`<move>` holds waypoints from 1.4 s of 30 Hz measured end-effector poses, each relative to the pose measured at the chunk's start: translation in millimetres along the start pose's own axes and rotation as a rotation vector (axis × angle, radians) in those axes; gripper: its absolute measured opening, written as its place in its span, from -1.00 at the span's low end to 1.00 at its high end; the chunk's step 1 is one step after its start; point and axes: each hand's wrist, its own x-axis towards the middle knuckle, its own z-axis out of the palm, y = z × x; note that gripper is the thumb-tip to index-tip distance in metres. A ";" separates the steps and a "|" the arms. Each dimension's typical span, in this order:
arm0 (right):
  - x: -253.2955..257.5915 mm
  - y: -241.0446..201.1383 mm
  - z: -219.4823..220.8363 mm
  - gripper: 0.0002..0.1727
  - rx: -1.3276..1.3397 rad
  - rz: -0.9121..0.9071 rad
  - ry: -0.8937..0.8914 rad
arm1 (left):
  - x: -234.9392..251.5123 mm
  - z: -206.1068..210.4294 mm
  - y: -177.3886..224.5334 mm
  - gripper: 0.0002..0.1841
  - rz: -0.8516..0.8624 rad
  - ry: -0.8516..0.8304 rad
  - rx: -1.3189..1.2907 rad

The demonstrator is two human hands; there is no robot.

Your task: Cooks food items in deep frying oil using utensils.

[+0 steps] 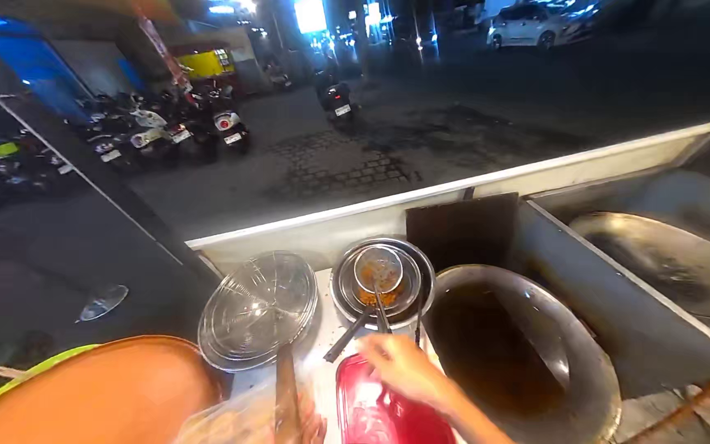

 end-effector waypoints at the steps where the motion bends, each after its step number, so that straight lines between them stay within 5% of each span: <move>1: -2.2 9.4 -14.8 -0.24 -0.186 0.120 0.105 | -0.6 -2.3 -3.2 -0.39 -0.035 0.098 -0.046; 3: 7.6 33.0 -19.8 0.19 -0.405 0.359 0.071 | -4.9 4.8 -10.5 -0.47 -0.039 0.103 -0.120; 5: 21.0 58.5 -1.4 0.38 -0.459 0.467 -0.015 | -10.1 16.0 -17.1 -0.49 -0.054 0.075 -0.161; 9: 23.0 57.7 -1.3 0.16 -0.354 0.523 0.138 | -12.6 35.1 -7.4 -0.17 -0.127 0.002 -0.312; 14: -12.4 36.5 -55.3 -0.28 -0.183 0.475 0.176 | -14.7 54.3 24.1 -0.42 -0.166 0.085 -0.134; 22: -89.0 -30.9 -46.1 -0.15 -0.419 0.218 0.279 | -18.6 49.9 32.2 -0.45 -0.209 0.206 -0.156; 30: 38.7 -104.1 50.2 -0.15 -0.381 -0.088 -0.021 | -17.5 68.6 29.7 -0.49 -0.150 0.276 -0.070; 34: 95.4 -98.2 105.9 -0.13 -0.286 -0.094 -0.124 | -14.6 68.9 31.0 -0.48 -0.137 0.218 -0.122; 37: 102.5 -71.6 95.4 -0.23 -0.139 -0.202 -0.163 | -16.1 58.5 38.7 -0.46 -0.137 0.179 -0.182; 39: 91.8 -45.0 62.7 -0.41 -0.099 -0.185 -0.007 | -19.9 52.8 41.1 -0.45 -0.132 0.186 -0.194; 42: 80.6 -2.4 9.9 -0.44 -0.289 0.163 0.257 | -23.7 46.7 42.8 -0.46 -0.104 0.166 -0.217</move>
